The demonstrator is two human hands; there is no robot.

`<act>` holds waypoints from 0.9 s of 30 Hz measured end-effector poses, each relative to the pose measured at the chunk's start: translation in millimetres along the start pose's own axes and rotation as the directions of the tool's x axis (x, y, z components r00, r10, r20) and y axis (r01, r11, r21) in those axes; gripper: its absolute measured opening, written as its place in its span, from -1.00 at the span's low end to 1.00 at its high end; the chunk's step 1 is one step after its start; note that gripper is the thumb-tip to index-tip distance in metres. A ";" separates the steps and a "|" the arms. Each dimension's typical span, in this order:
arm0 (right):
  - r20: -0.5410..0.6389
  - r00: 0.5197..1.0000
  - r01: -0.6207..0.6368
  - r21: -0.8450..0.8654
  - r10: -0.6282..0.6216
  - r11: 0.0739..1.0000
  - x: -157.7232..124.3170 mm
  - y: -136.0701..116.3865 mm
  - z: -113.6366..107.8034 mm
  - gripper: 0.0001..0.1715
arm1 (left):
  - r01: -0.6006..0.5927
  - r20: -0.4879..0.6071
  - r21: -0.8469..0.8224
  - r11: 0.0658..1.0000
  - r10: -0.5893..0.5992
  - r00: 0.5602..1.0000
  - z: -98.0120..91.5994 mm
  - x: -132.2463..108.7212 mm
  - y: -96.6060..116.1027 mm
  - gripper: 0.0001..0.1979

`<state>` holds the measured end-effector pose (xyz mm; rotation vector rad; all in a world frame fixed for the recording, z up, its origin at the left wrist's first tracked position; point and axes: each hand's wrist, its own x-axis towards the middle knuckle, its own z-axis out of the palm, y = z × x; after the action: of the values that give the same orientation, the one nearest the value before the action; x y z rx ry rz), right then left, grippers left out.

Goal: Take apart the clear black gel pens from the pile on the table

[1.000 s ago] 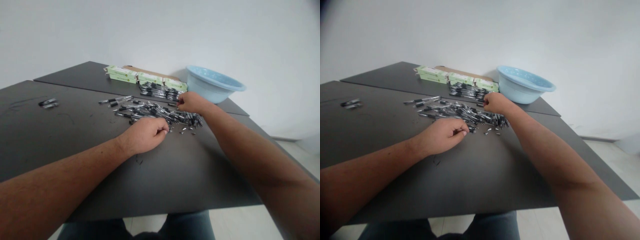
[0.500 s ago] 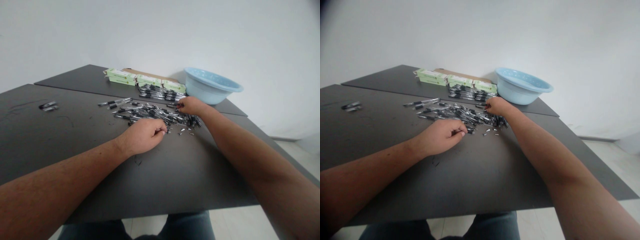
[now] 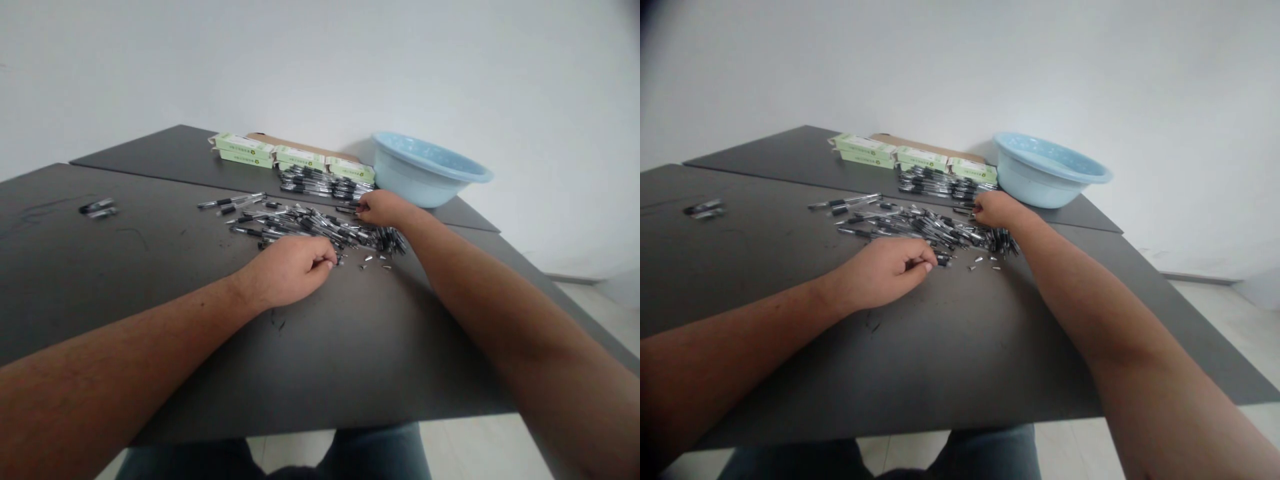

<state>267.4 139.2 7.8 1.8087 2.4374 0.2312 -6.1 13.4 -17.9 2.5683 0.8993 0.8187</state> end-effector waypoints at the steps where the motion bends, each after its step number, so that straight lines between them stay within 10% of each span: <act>1: -0.009 1.000 -0.012 0.010 0.012 1.000 -4.4 1.0 -4.0 -0.73 | 0.001 0.002 0.000 1.000 -0.001 1.000 0.2 0.0 -0.1 -0.86; 14: 0.186 0.982 -0.038 0.209 -0.002 0.977 -124.4 22.1 -10.9 -0.81 | 0.021 0.025 0.022 1.000 -0.022 0.999 -1.2 0.3 1.2 -0.84; 27: 0.163 0.987 -0.058 0.319 0.005 0.946 -134.0 27.9 -3.0 -0.76 | 0.035 0.032 0.023 0.999 -0.036 0.999 -1.0 0.3 -2.3 -0.83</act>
<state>332.2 18.7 14.1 1.9005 2.4454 -0.3208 -7.6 15.5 -18.0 2.5692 0.9472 0.7589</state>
